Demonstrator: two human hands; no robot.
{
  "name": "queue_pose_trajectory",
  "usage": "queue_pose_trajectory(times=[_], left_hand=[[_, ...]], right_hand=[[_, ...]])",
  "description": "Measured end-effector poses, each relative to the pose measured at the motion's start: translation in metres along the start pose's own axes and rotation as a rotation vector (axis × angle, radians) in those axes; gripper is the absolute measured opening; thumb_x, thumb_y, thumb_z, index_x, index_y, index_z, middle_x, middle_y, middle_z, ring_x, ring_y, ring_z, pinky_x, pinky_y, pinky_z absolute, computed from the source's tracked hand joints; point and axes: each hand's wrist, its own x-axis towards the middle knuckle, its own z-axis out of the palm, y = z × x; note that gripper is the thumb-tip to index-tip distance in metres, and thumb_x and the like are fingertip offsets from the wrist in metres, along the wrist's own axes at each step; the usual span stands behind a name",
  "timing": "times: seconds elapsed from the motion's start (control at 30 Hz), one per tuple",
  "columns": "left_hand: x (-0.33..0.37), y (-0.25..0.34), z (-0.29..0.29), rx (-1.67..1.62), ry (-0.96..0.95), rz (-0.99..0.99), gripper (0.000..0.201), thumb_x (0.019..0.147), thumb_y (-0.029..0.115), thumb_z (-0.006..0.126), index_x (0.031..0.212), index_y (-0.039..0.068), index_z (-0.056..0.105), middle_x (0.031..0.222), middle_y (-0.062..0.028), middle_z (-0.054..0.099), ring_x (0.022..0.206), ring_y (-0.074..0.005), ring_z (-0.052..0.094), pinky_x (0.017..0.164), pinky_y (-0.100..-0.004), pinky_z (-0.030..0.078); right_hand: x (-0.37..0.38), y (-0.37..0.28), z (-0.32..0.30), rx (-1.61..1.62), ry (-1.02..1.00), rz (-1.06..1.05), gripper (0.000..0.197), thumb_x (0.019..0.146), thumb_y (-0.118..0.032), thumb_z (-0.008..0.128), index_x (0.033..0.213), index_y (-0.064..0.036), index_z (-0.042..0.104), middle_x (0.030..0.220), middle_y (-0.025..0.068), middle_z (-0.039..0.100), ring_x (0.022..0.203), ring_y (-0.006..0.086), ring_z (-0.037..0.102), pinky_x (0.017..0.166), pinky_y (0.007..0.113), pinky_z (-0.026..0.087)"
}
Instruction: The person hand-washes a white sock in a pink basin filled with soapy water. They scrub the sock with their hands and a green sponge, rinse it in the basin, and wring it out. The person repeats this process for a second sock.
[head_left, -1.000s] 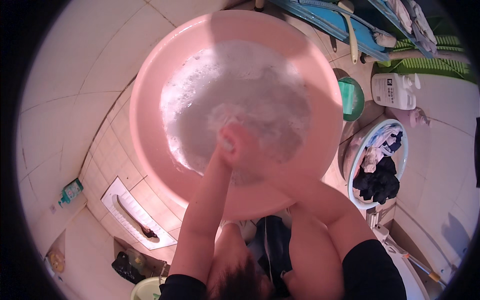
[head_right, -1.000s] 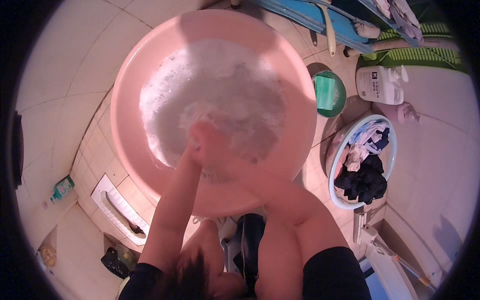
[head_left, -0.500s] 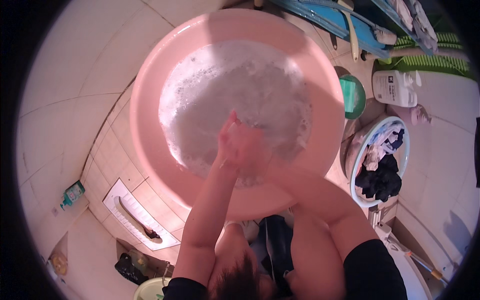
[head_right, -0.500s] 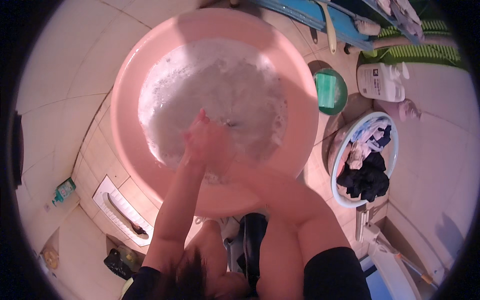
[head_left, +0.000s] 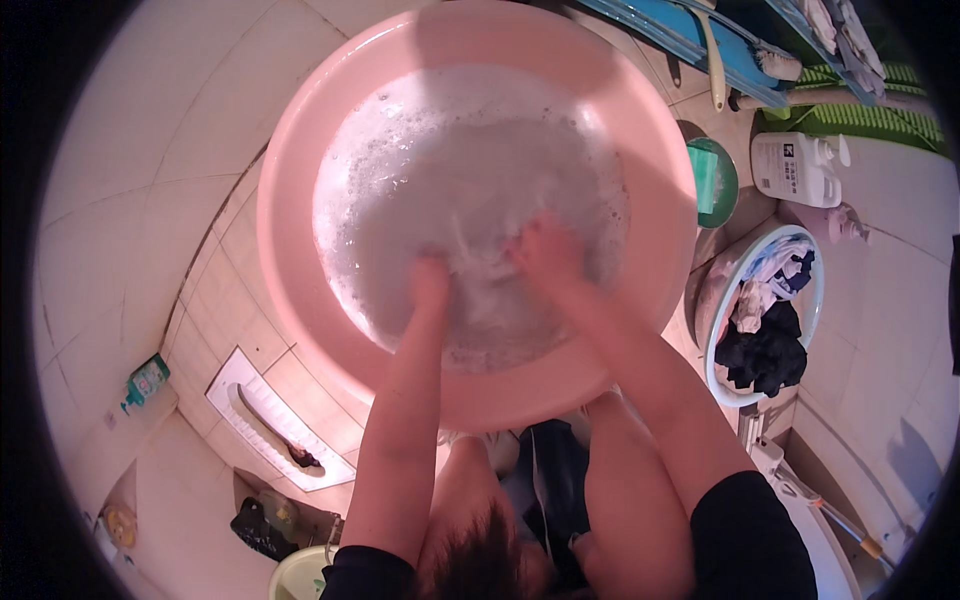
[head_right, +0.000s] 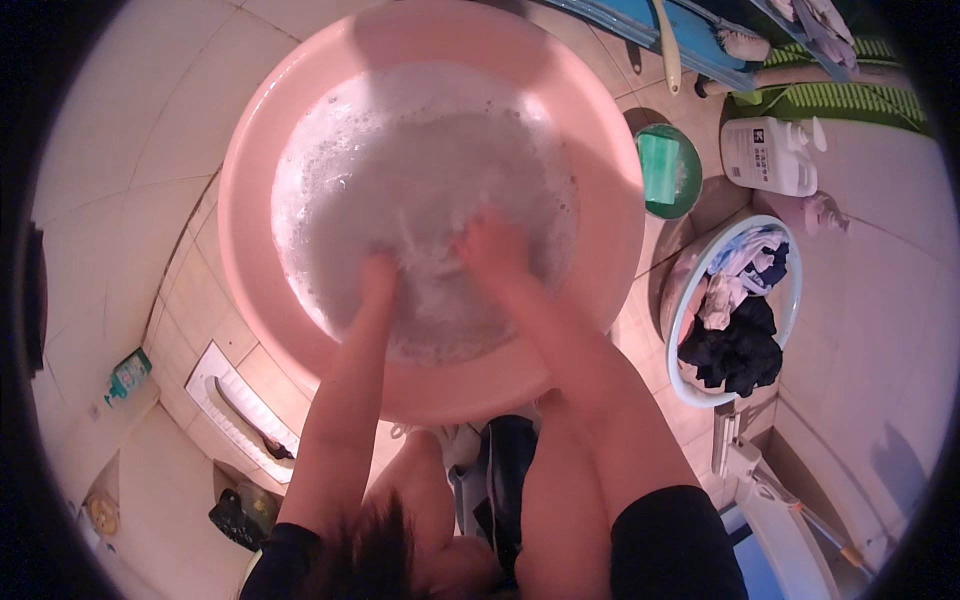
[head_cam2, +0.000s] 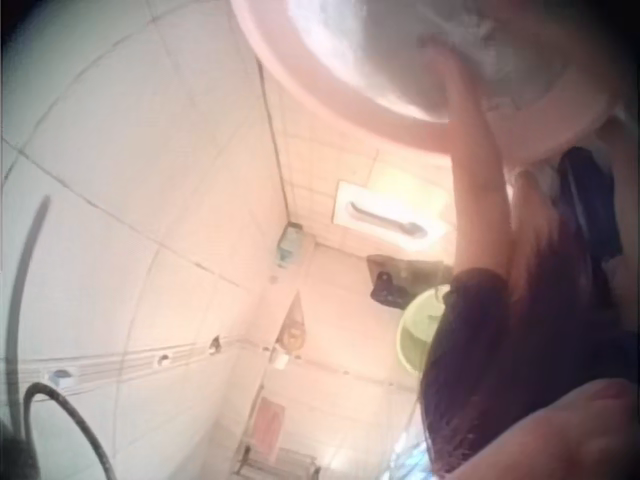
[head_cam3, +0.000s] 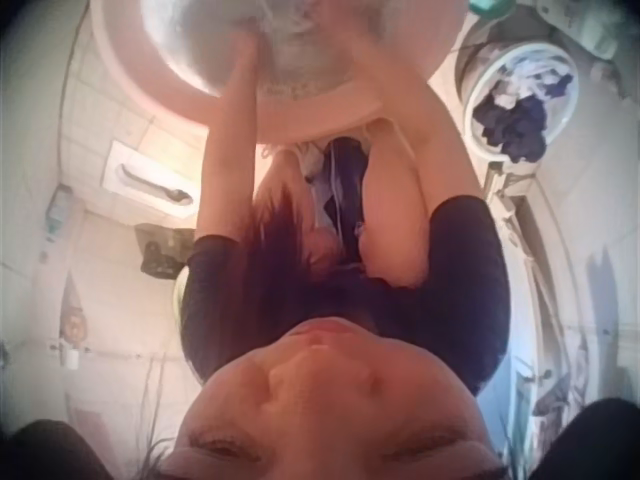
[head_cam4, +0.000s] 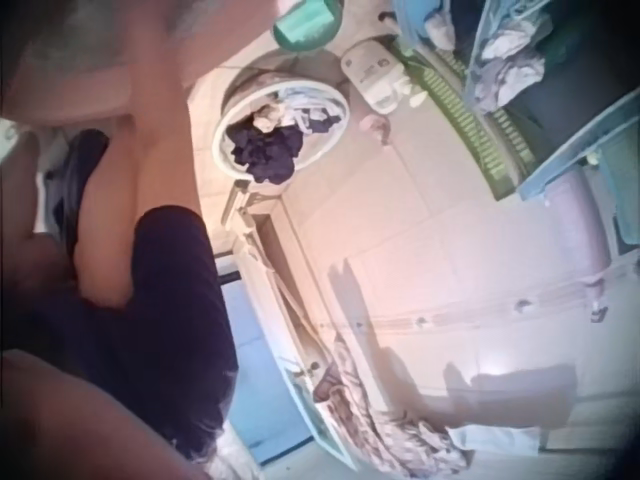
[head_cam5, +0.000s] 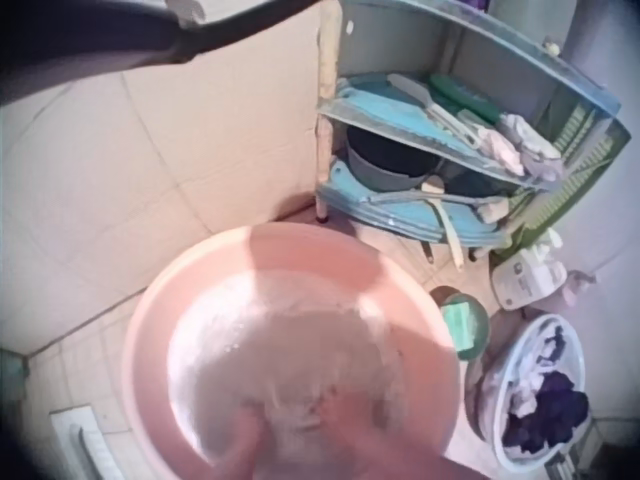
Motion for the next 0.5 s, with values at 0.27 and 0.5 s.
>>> queue_pose_trajectory(times=[0.27,0.5], left_hand=[[-0.025,0.053,-0.006,-1.745,-0.731,-0.377,0.040,0.087,0.038,0.039,0.090,0.003,0.059,0.078,-0.0133,0.057,0.075,-0.0277,0.054,0.064,-0.0399,0.042],[-0.091,0.117,-0.081,-1.635,-0.622,-0.449,0.042,0.085,0.046,0.041,0.088,0.008,0.058,0.075,-0.0051,0.055,0.072,-0.0196,0.052,0.061,-0.0362,0.040]], right_hand=[[-0.023,-0.109,-0.050,0.712,0.047,-0.357,0.021,0.071,-0.022,0.064,0.079,-0.0066,0.053,0.082,0.0078,0.053,0.079,0.0282,0.053,0.070,0.039,0.042],[0.022,-0.104,-0.086,0.490,0.203,-0.059,0.011,0.075,-0.022,0.058,0.073,-0.0112,0.055,0.065,0.0054,0.053,0.066,0.0237,0.054,0.060,0.037,0.043]])
